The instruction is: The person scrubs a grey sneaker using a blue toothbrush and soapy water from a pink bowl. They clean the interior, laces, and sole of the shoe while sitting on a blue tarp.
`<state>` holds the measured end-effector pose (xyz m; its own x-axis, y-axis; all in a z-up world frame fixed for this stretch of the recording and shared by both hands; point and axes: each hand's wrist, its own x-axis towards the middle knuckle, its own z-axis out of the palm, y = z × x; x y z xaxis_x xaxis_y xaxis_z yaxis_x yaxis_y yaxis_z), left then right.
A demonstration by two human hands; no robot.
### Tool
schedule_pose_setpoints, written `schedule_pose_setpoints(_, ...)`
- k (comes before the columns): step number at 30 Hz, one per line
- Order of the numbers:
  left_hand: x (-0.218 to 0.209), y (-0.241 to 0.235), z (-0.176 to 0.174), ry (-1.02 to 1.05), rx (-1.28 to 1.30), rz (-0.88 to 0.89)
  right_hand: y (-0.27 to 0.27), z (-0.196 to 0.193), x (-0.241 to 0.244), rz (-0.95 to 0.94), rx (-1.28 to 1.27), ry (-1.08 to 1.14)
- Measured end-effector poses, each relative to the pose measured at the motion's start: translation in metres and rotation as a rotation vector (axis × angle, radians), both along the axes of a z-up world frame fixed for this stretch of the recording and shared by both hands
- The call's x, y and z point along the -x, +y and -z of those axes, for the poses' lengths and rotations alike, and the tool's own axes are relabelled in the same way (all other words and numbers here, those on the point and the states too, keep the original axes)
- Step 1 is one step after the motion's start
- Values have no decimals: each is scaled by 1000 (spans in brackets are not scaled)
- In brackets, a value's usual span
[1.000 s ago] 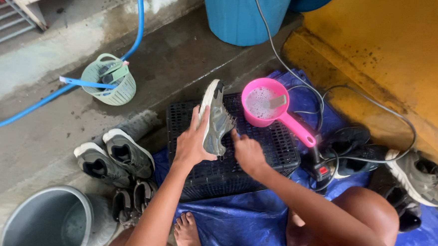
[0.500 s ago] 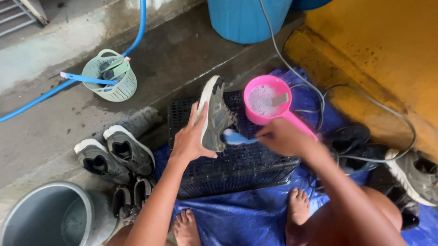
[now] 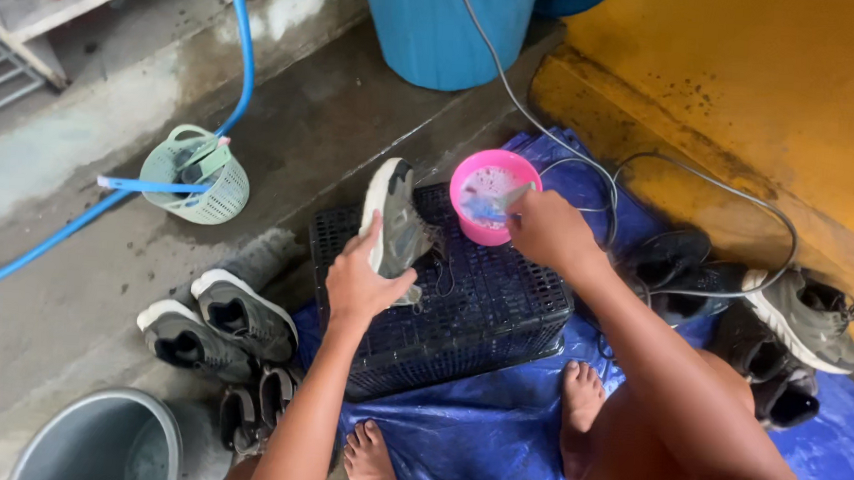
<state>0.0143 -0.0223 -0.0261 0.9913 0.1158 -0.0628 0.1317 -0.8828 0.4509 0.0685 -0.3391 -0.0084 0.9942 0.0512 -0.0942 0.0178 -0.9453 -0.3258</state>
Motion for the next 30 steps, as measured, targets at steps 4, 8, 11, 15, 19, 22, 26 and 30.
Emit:
schedule_pose_setpoints(4, -12, 25, 12, -38, 51, 5, 20, -72, 46, 19, -5, -12)
schedule_pose_setpoints(8, -7, 35, 9, -25, 300, -14, 51, -125, 93, -145, -199, 5)
schedule_pose_setpoints(11, 0, 35, 2, -12, 259, 27, 70, -84, 92, -245, -244, 64)
schedule_pose_setpoints(15, 10, 15, -12, -18, 50, 156, 101, 44, 74, -370, -22, -173)
schedule_pose_setpoints(19, 4, 0, 15, -74, -99, 173, 129, 121, 63, -272, 120, -278)
schedule_pose_setpoints(22, 12, 1, 20, -175, -203, 231, 129, 132, 111, -268, -10, -245)
schedule_pose_setpoints(26, 8, 10, 22, -269, -262, 289, 109, 107, 131, -405, -1, -204)
schedule_pose_setpoints(30, 10, 11, 27, -231, -219, 297, 94, 103, 71, -296, 160, -285)
